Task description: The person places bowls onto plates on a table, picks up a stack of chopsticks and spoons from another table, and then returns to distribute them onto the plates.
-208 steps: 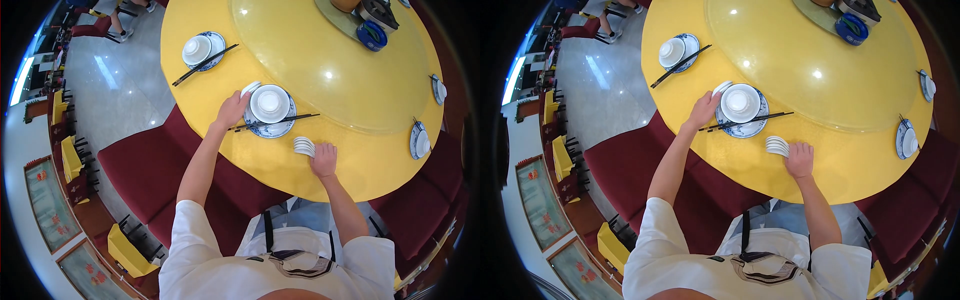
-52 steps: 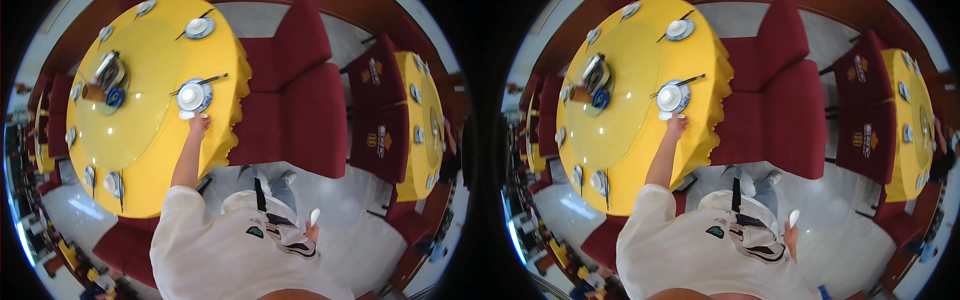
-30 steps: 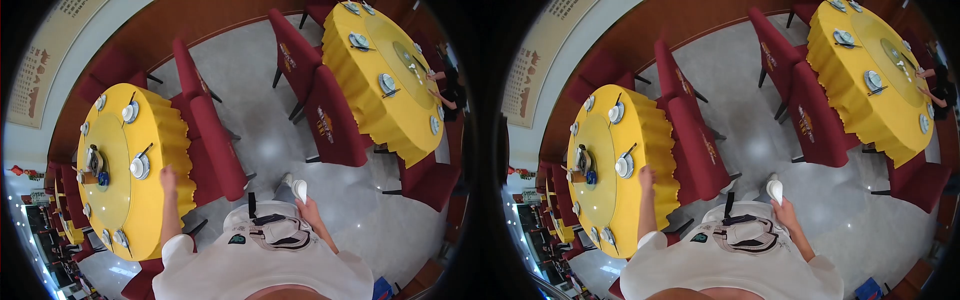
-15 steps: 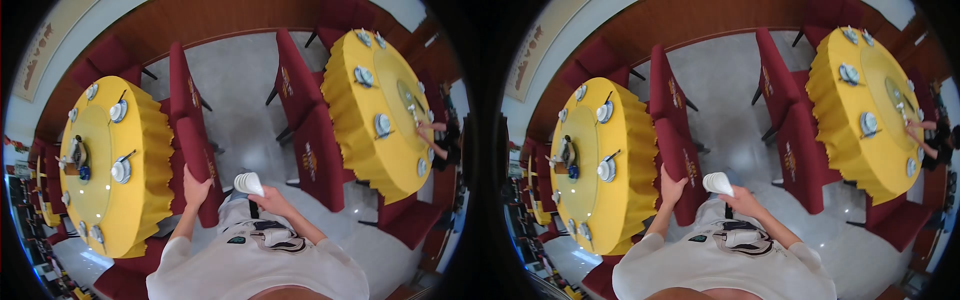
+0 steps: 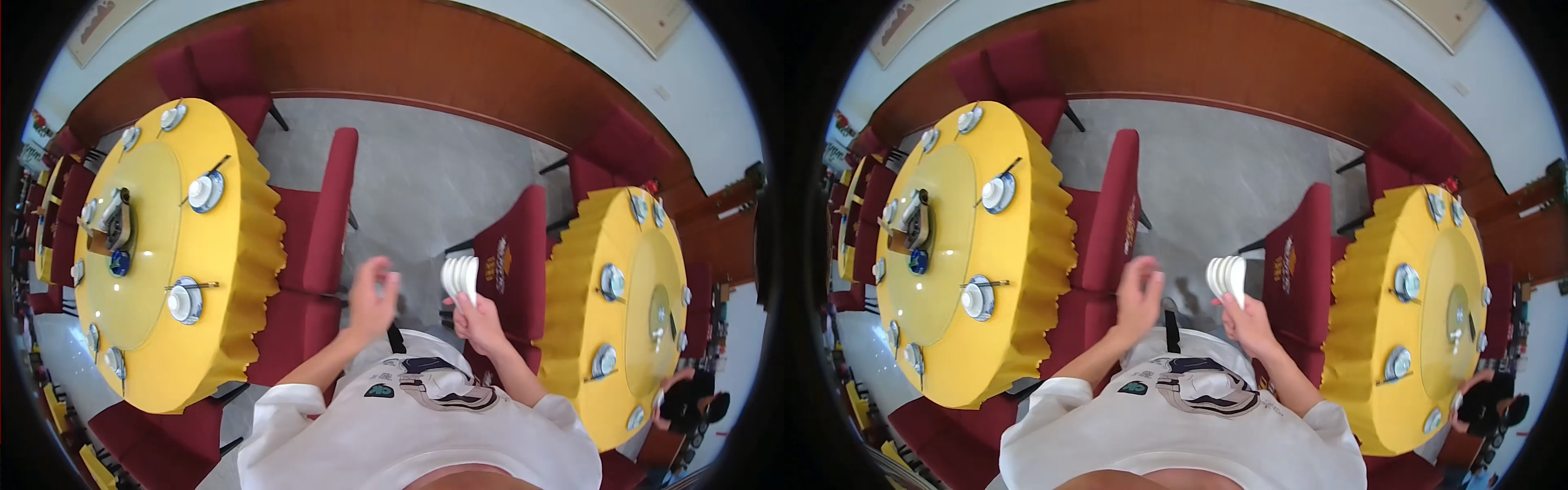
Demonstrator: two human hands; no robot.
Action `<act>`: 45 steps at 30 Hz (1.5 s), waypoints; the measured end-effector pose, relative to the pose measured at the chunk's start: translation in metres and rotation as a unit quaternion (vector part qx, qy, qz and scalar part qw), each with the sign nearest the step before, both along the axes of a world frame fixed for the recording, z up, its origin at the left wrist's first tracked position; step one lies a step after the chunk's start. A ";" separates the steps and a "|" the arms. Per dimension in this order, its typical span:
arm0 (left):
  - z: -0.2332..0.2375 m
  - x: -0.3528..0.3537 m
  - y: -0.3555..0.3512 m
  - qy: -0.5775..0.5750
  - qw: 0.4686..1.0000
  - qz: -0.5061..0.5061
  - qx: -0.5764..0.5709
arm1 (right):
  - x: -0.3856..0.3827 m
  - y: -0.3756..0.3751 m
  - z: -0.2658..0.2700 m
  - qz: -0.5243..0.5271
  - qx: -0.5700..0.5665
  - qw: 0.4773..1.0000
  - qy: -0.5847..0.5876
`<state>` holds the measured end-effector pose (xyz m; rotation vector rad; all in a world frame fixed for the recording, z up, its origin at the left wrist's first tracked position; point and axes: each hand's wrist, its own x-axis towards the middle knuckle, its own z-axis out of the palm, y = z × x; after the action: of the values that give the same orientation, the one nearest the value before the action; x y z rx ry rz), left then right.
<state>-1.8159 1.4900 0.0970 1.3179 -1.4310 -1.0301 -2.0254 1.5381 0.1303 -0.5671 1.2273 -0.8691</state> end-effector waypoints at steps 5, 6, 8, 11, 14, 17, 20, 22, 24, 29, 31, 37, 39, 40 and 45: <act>0.029 -0.082 -0.075 0.314 0.904 -0.177 0.228 | -0.033 -0.096 0.018 0.002 -0.034 0.996 -0.087; 0.029 -0.090 -0.091 0.309 0.907 -0.171 0.230 | -0.042 -0.112 0.016 0.016 -0.049 0.994 -0.101; 0.030 -0.106 -0.128 0.279 0.912 -0.221 0.203 | -0.058 -0.150 0.002 0.041 -0.074 0.989 -0.121; 0.035 -0.133 -0.184 0.264 0.920 -0.224 0.186 | -0.080 -0.215 -0.009 0.046 -0.083 0.989 -0.114; 0.041 -0.150 -0.227 0.253 0.923 -0.190 0.220 | -0.092 -0.271 -0.014 0.062 -0.140 0.983 -0.104; 0.043 -0.165 -0.276 0.304 0.905 -0.152 0.257 | -0.104 -0.317 -0.006 0.079 -0.135 0.985 -0.072; 0.039 -0.173 -0.311 0.370 0.875 -0.125 0.287 | -0.110 -0.360 -0.006 0.096 -0.126 0.984 -0.076; 0.031 -0.172 -0.333 0.409 0.852 -0.112 0.307 | -0.109 -0.383 -0.011 0.104 -0.127 0.985 -0.059; 0.029 -0.175 -0.358 0.423 0.845 -0.083 0.317 | -0.107 -0.404 -0.013 0.096 -0.120 0.987 -0.047; 0.017 -0.167 -0.434 0.343 0.882 -0.063 0.317 | -0.097 -0.481 -0.018 0.103 -0.107 0.988 -0.045; 0.005 -0.154 -0.468 0.355 0.885 -0.059 0.296 | -0.083 -0.518 -0.017 0.070 -0.093 0.993 -0.028; -0.005 -0.092 -0.567 0.320 0.922 0.018 0.215 | -0.013 -0.639 -0.023 0.123 -0.255 0.933 0.222; -0.016 -0.064 -0.590 0.331 0.924 0.049 0.186 | 0.017 -0.661 -0.012 0.159 -0.296 0.909 0.246; -0.020 -0.051 -0.597 0.328 0.928 0.071 0.160 | 0.033 -0.675 -0.009 0.191 -0.296 0.899 0.260; -0.027 0.018 -0.613 0.387 0.872 0.270 0.127 | 0.123 -0.722 -0.021 0.346 -0.416 0.795 0.276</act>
<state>-1.7978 0.8772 0.0701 1.1699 -0.3002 -1.1793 -1.9019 0.8160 0.1092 -1.9667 0.9447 -0.5685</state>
